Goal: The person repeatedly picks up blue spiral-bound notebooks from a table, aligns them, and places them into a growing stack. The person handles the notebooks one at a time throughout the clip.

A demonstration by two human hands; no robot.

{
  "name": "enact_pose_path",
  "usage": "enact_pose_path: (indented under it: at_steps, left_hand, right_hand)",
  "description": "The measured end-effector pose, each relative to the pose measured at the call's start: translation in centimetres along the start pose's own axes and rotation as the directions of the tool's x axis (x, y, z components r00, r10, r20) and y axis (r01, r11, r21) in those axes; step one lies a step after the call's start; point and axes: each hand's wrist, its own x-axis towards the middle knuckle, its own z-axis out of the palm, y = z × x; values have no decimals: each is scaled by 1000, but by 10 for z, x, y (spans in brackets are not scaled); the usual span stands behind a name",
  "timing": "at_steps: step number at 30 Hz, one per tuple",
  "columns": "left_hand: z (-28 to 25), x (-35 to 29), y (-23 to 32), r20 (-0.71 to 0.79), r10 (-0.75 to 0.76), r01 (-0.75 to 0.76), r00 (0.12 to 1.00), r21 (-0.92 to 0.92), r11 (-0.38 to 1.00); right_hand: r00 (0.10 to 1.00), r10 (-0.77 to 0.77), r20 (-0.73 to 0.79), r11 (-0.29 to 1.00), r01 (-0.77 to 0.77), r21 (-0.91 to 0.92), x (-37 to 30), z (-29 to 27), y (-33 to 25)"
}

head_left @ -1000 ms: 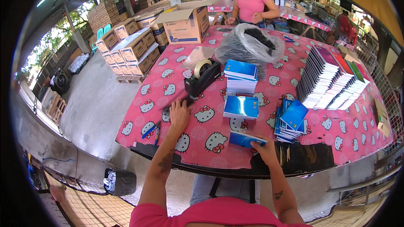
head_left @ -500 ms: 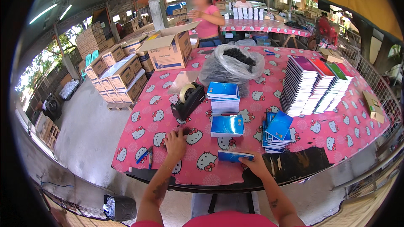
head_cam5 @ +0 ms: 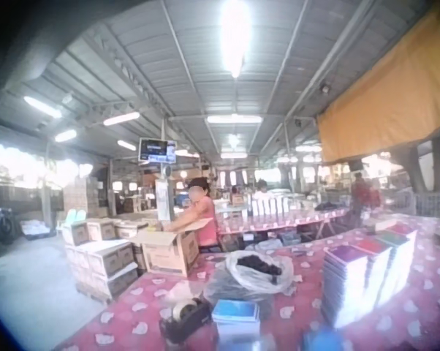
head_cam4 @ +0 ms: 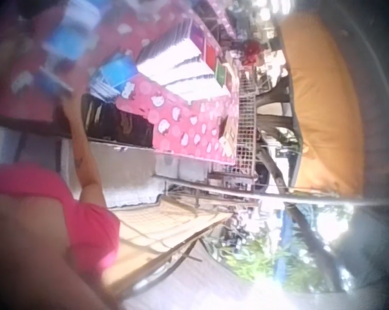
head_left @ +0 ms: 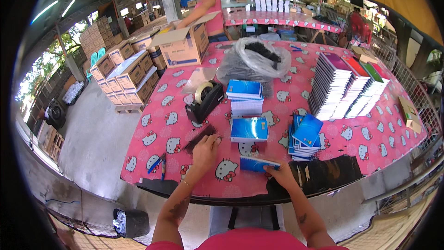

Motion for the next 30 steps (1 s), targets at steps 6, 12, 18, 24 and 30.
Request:
enact_pose_path:
  at_steps: [6, 12, 18, 24, 30]
  left_hand:
    - [-17, -37, 68, 196, -107, 177, 975, -383, 907]
    - [-15, -47, 66, 177, -41, 104, 983, -364, 926]
    - [-8, -41, 65, 159, -42, 95, 986, -348, 933]
    - [-5, -36, 53, 267, -124, 172, 956, -165, 971]
    - [-8, -23, 59, 320, -264, 371, 910, -342, 863]
  right_hand:
    - [1000, -24, -20, 999, 24, 38, -2, 6, -12]
    - [1000, -26, -7, 996, 27, 80, -1, 7, -12]
    - [1000, -2, -15, 997, 3, 82, -1, 7, -11]
    - [1000, -20, -4, 997, 21, 80, -2, 7, -12]
    - [1000, -28, 3, 996, 28, 82, -3, 5, -8]
